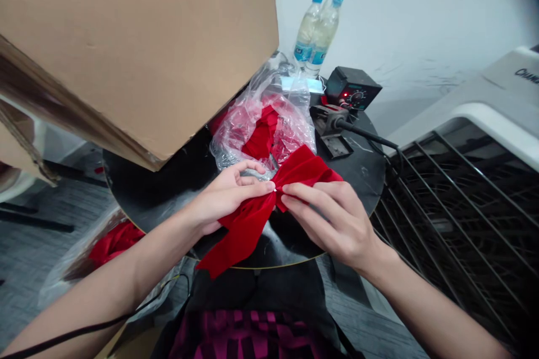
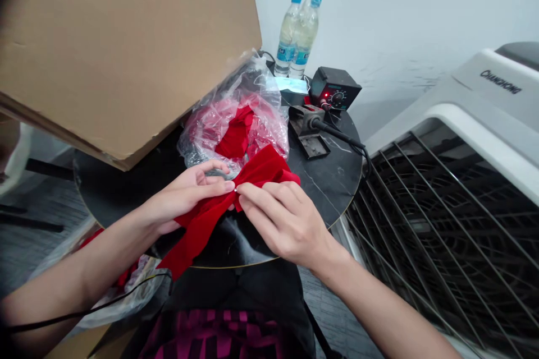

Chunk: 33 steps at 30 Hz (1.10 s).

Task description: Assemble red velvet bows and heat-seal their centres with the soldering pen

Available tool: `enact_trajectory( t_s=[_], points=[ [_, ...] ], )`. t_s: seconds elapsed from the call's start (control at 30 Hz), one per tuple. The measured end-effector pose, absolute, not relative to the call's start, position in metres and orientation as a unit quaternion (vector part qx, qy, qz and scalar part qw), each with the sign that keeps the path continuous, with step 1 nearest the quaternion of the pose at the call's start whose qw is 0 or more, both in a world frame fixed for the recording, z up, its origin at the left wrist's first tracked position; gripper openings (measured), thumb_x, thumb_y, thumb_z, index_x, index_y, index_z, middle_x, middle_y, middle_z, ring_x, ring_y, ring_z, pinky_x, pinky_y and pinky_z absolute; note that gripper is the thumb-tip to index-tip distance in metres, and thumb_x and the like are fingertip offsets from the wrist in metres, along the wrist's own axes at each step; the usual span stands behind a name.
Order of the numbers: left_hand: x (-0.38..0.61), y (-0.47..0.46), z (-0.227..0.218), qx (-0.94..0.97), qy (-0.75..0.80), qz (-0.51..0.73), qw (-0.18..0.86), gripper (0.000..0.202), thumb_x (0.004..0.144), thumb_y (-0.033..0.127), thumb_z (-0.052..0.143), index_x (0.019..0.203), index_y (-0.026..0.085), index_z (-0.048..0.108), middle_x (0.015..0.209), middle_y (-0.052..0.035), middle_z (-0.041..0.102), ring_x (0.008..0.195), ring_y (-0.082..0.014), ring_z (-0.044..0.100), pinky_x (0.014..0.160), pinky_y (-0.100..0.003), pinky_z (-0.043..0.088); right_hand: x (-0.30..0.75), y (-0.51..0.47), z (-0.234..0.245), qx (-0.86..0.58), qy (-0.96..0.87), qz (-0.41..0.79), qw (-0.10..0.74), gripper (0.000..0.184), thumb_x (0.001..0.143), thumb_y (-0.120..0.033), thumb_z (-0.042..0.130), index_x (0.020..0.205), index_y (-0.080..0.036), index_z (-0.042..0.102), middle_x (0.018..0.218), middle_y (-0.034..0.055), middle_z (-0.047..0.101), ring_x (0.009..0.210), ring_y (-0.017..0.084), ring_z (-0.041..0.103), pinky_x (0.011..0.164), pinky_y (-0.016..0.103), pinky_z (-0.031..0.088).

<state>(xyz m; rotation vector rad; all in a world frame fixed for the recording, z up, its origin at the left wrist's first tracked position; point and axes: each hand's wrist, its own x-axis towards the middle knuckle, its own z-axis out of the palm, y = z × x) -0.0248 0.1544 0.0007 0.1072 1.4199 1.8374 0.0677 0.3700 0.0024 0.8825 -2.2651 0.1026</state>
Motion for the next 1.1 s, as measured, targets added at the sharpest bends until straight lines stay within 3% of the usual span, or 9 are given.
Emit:
enact_trajectory(
  t_s=[0.13,0.33,0.5,0.73,0.93,1.1],
  points=[
    [-0.023,0.156,0.002,0.083,0.568,0.726,0.380,0.048,0.076,0.031,0.091,0.103,0.026,0.051,0.070,0.0061,0.068,0.055,-0.0104,0.064,0.054,-0.018,0.051,0.069,0.369,0.014,0.364,-0.884,0.001,0.294,0.016,0.100,-0.011,0.063,0.104,-0.023,0.073,0.133,0.0031,0.073,0.119,0.024,0.069,0.100,0.046,0.053],
    [-0.026,0.156,0.005,0.124,0.586,0.708,0.375,0.041,0.081,0.026,0.086,0.106,0.023,0.054,0.077,0.0026,0.070,0.065,-0.0098,0.067,0.064,-0.018,0.053,0.062,0.372,0.020,0.415,-0.874,0.061,0.244,0.018,0.103,-0.010,0.055,0.111,-0.018,0.070,0.129,0.0106,0.074,0.125,0.025,0.068,0.113,0.048,0.055],
    [-0.026,0.153,0.006,0.117,0.574,0.716,0.380,0.041,0.082,0.020,0.085,0.110,0.022,0.055,0.084,0.0013,0.072,0.067,-0.0092,0.069,0.065,-0.018,0.055,0.061,0.374,0.020,0.421,-0.871,0.101,0.230,0.020,0.100,-0.006,0.057,0.117,-0.010,0.068,0.127,0.0189,0.073,0.125,0.029,0.068,0.113,0.051,0.055],
    [-0.023,0.155,0.005,0.150,0.615,0.694,0.343,0.045,0.081,0.022,0.086,0.108,0.023,0.050,0.081,0.0019,0.073,0.069,-0.0097,0.071,0.065,-0.017,0.053,0.056,0.375,0.021,0.396,-0.877,0.178,0.206,0.016,0.100,-0.006,0.059,0.114,-0.008,0.066,0.117,0.0176,0.073,0.112,0.026,0.069,0.103,0.046,0.057],
    [-0.023,0.156,0.008,0.215,0.664,0.643,0.316,0.046,0.083,0.023,0.082,0.110,0.026,0.045,0.081,0.0010,0.073,0.080,-0.0188,0.076,0.071,-0.025,0.057,0.056,0.372,0.023,0.366,-0.891,0.188,0.191,0.012,0.100,-0.008,0.060,0.111,-0.010,0.066,0.117,0.0174,0.072,0.105,0.027,0.068,0.092,0.043,0.057],
    [-0.019,0.154,0.011,0.252,0.668,0.635,0.295,0.045,0.083,0.018,0.079,0.111,0.028,0.045,0.084,0.0011,0.074,0.077,-0.0165,0.074,0.063,-0.020,0.054,0.054,0.368,0.022,0.342,-0.898,0.201,0.192,0.008,0.100,-0.010,0.062,0.108,-0.013,0.065,0.112,0.0128,0.075,0.102,0.025,0.067,0.091,0.042,0.055]
  ],
)
